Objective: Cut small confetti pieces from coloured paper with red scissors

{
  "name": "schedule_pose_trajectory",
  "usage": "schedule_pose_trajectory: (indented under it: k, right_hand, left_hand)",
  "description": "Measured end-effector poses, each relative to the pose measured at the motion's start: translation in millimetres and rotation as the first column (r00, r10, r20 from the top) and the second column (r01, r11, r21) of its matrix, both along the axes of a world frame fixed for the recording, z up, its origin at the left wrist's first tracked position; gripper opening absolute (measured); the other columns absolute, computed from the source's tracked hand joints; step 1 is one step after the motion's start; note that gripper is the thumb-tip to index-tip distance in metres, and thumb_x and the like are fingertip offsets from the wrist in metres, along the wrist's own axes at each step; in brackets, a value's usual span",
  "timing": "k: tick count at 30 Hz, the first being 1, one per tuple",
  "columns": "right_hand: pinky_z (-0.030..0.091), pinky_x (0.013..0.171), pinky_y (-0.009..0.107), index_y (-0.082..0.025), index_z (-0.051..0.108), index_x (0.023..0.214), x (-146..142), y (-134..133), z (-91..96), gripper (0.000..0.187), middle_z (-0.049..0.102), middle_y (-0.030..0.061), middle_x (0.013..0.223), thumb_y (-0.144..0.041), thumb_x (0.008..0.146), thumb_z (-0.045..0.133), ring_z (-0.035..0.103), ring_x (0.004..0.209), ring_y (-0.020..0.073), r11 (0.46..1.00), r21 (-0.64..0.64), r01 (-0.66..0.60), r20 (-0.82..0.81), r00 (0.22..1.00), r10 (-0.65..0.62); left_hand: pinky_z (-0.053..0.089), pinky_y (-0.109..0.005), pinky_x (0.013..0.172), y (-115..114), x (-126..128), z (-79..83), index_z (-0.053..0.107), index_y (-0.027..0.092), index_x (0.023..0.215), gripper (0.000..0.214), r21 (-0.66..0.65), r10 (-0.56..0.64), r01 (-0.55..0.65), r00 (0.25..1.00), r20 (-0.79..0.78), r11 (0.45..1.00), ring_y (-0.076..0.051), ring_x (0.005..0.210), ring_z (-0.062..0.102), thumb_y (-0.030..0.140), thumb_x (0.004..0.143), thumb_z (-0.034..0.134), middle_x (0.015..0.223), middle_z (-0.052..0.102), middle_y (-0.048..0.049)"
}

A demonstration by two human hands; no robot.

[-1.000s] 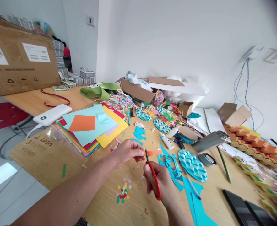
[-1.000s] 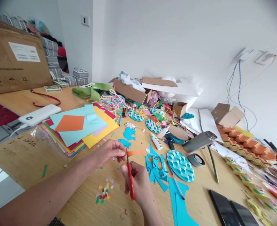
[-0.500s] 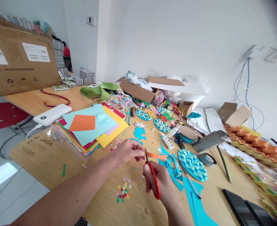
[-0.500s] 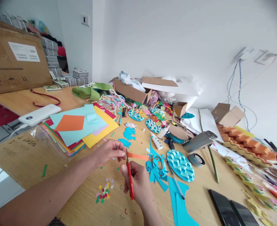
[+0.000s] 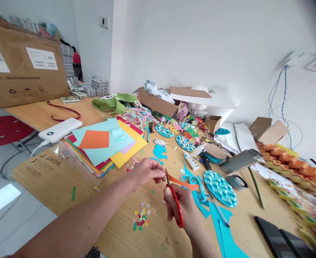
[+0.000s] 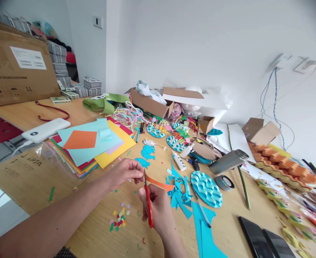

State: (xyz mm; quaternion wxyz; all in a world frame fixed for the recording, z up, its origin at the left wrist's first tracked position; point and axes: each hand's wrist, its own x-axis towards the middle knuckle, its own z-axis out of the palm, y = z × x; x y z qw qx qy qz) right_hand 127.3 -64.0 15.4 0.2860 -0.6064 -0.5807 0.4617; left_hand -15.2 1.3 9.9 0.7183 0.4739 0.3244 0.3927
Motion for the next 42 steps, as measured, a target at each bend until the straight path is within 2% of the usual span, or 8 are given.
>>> schedule_pose_trajectory:
  k: [12,22,26,29,34,38,42]
  right_hand:
    - [0.025,0.030,0.015,-0.017,0.044,0.058,0.1,-0.9,1.6,0.040,0.046,-0.0057,0.035,-0.053,0.072,0.056,0.046,0.028,0.0079,1.000,-0.027,0.016,0.005,1.000,-0.016]
    - [0.022,0.029,0.015,-0.018,0.042,0.057,-2.3,-2.2,3.8,0.041,0.042,-0.0081,0.034,-0.054,0.070,0.057,0.043,0.026,0.0068,0.999,-0.043,0.025,-0.042,0.999,-0.027]
    - [0.022,0.029,0.015,-0.019,0.039,0.057,-5.3,-2.6,7.8,0.041,0.041,-0.0083,0.034,-0.054,0.070,0.057,0.042,0.026,0.0070,0.998,-0.059,0.027,-0.037,0.999,-0.029]
    - [0.021,0.029,0.014,-0.019,0.038,0.058,-6.2,-3.0,8.4,0.042,0.043,-0.0075,0.033,-0.055,0.070,0.057,0.041,0.025,0.0066,0.997,-0.073,0.027,-0.044,0.999,-0.031]
    - [0.019,0.029,0.014,-0.019,0.038,0.058,-4.9,-3.3,6.7,0.042,0.045,-0.0068,0.032,-0.055,0.071,0.055,0.041,0.025,0.0067,0.998,-0.060,0.025,-0.059,0.998,-0.029]
    - [0.021,0.029,0.015,-0.019,0.040,0.058,-5.8,-2.7,8.8,0.043,0.044,-0.0072,0.033,-0.057,0.068,0.057,0.042,0.025,0.0073,0.995,-0.092,0.021,-0.079,0.997,-0.028]
    - [0.022,0.030,0.016,-0.019,0.040,0.059,-7.8,-3.2,12.0,0.041,0.044,-0.0071,0.032,-0.055,0.070,0.056,0.040,0.025,0.0067,0.997,-0.071,0.029,-0.066,0.997,-0.034]
  left_hand:
    - [0.038,-0.020,0.051,-0.7,-1.2,1.4,0.058,0.013,0.064,0.008,0.006,0.001,-0.001,1.000,-0.026,1.000,-0.008,0.051,0.052,0.020,0.061,0.058,0.057,0.061,-0.0001]
    - [0.040,-0.022,0.056,0.5,-0.6,-0.7,0.058,0.013,0.065,0.008,0.037,0.008,-0.008,1.000,-0.014,0.999,-0.009,0.055,0.053,0.020,0.062,0.059,0.059,0.059,-0.0002]
    - [0.039,-0.020,0.055,-0.1,-1.0,2.6,0.058,0.013,0.062,0.005,0.108,0.044,-0.041,0.999,-0.026,0.993,-0.008,0.058,0.050,0.018,0.062,0.059,0.073,0.062,-0.0018]
    - [0.039,-0.020,0.055,-0.7,-1.5,3.9,0.055,0.013,0.060,0.004,0.097,0.010,-0.010,1.000,0.005,0.995,-0.008,0.059,0.052,0.016,0.063,0.057,0.086,0.064,-0.0053]
    - [0.042,-0.023,0.056,-0.2,-0.5,-0.3,0.055,0.012,0.063,0.008,0.037,-0.054,0.050,0.993,0.100,0.998,-0.012,0.061,0.058,0.019,0.063,0.060,0.076,0.066,-0.0063]
    - [0.041,-0.023,0.054,0.2,0.5,-2.6,0.055,0.012,0.064,0.011,-0.004,-0.039,0.040,0.993,0.110,0.999,-0.012,0.056,0.059,0.020,0.062,0.062,0.066,0.064,-0.0038]
    - [0.042,-0.023,0.055,-0.7,1.1,-1.6,0.056,0.012,0.064,0.009,-0.026,-0.015,0.019,0.991,0.130,0.999,-0.012,0.057,0.060,0.018,0.062,0.062,0.061,0.063,-0.0025]
